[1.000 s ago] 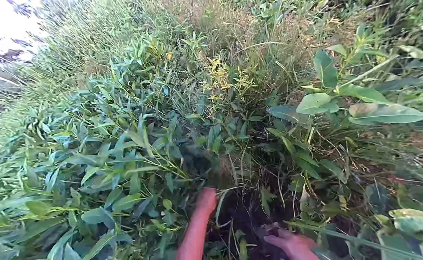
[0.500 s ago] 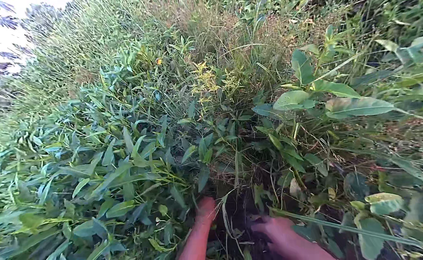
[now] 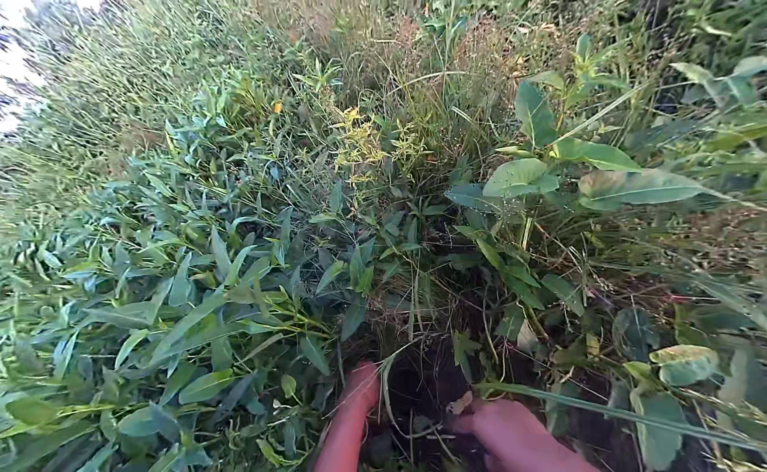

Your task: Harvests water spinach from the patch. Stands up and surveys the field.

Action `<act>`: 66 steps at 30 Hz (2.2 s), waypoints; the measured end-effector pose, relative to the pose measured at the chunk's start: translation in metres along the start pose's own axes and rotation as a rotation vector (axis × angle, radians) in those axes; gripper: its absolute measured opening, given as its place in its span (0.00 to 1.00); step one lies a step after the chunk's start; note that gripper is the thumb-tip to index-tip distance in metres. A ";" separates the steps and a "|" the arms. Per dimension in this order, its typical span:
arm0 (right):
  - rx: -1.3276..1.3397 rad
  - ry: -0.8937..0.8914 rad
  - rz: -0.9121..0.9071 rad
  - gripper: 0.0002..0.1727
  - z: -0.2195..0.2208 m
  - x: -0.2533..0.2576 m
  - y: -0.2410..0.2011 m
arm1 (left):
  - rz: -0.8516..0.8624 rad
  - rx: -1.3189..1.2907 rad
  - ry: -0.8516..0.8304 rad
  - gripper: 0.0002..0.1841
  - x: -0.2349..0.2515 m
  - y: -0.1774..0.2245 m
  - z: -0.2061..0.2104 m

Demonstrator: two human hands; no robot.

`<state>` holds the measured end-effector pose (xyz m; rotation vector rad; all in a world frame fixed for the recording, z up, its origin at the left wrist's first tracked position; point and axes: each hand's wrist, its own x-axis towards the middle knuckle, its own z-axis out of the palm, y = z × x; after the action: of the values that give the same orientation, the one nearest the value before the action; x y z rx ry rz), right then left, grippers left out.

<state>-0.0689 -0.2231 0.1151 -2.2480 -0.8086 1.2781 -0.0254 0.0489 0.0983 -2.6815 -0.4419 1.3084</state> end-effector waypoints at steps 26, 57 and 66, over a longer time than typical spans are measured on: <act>0.069 -0.096 0.160 0.31 -0.031 -0.078 0.018 | -0.168 -0.009 -0.018 0.26 0.003 0.017 0.009; 0.160 -0.017 0.112 0.34 0.001 -0.074 0.046 | -0.087 -0.150 0.075 0.25 0.018 0.014 0.009; 0.163 -0.046 0.112 0.35 0.001 -0.072 0.047 | -0.045 -0.300 0.128 0.28 0.005 0.015 -0.013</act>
<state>-0.0862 -0.3058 0.1300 -2.1667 -0.5782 1.3984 -0.0096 0.0362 0.0991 -2.9533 -0.7295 1.1294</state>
